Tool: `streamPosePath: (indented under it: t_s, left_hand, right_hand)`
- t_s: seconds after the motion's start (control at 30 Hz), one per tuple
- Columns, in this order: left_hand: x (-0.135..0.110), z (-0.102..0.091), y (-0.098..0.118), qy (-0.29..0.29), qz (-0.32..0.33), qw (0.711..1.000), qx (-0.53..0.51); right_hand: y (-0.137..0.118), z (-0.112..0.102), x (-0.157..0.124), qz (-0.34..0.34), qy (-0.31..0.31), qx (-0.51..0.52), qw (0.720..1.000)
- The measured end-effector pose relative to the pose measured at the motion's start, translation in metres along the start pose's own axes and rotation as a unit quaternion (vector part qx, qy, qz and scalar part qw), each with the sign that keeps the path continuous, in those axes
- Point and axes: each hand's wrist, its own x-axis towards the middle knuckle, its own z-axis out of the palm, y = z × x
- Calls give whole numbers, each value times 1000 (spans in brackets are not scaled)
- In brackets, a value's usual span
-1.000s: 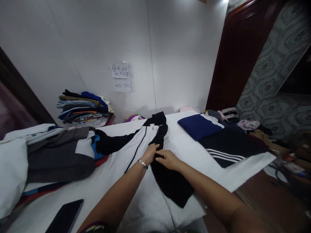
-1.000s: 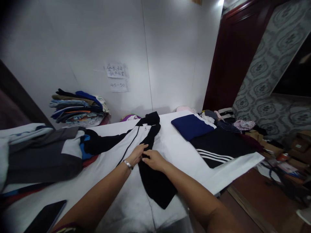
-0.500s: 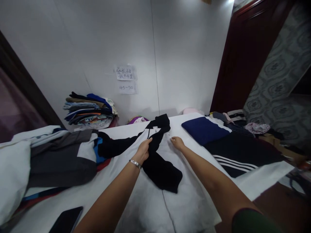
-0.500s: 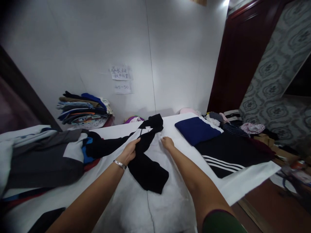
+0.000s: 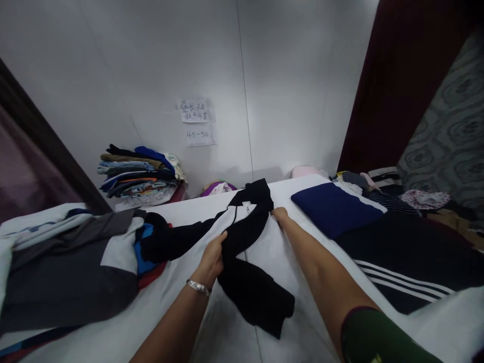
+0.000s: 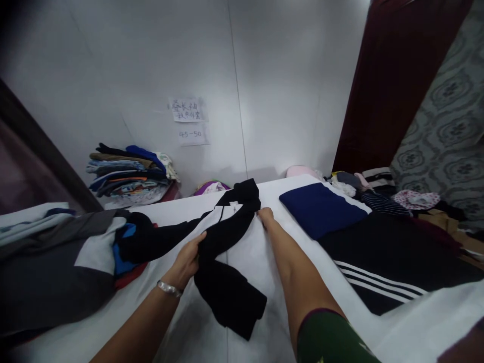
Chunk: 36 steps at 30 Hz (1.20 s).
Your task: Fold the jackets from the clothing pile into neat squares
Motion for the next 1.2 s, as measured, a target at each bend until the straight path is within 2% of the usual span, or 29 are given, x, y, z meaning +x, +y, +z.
streamPosePath:
  t_s: [0.03, 0.1, 0.17, 0.27, 0.37, 0.53, 0.7, 0.83, 0.93, 1.0, 1.13, 1.2]
  left_hand:
    - [3, -5, -7, 11, -47, 999, 18]
    - [6, -13, -21, -11, -111, 993, 49]
    - [2, -14, -31, -50, -126, 989, 58]
    - [-12, -8, -32, -87, -107, 989, 54]
    - [-25, 2, -30, -123, -58, 988, 68]
    - [-29, 8, -42, -175, 13, 975, 138]
    - [-25, 6, -50, -170, 31, 974, 149]
    - [-30, 8, -42, -177, 55, 976, 112]
    - [-31, 8, -38, -167, 51, 981, 80]
    - [-31, 7, -39, -164, 43, 983, 78]
    - [-32, 7, -46, -193, 25, 973, 124]
    - [-33, 6, -51, -197, 21, 969, 150]
  right_hand:
    - [2, -2, 2, 20, -8, 8, 1000]
    - [3, -5, 6, 55, -22, 25, 998]
    - [-2, -6, 8, 61, -32, 49, 996]
    - [-13, -5, 10, 39, -45, 94, 994]
    - [-20, -4, 12, 14, -38, 136, 990]
    - [-15, -5, 16, 5, -30, 181, 983]
    - [-10, -16, 12, 0, -104, 215, 971]
    - [-9, -24, 5, -17, -173, 251, 952]
    - [-9, -22, 2, -31, -206, 282, 936]
    - [-10, -17, 2, -37, -172, 271, 946]
    - [-10, -5, 9, -19, -40, 232, 972]
    - [-8, -3, 14, -5, -21, 224, 974]
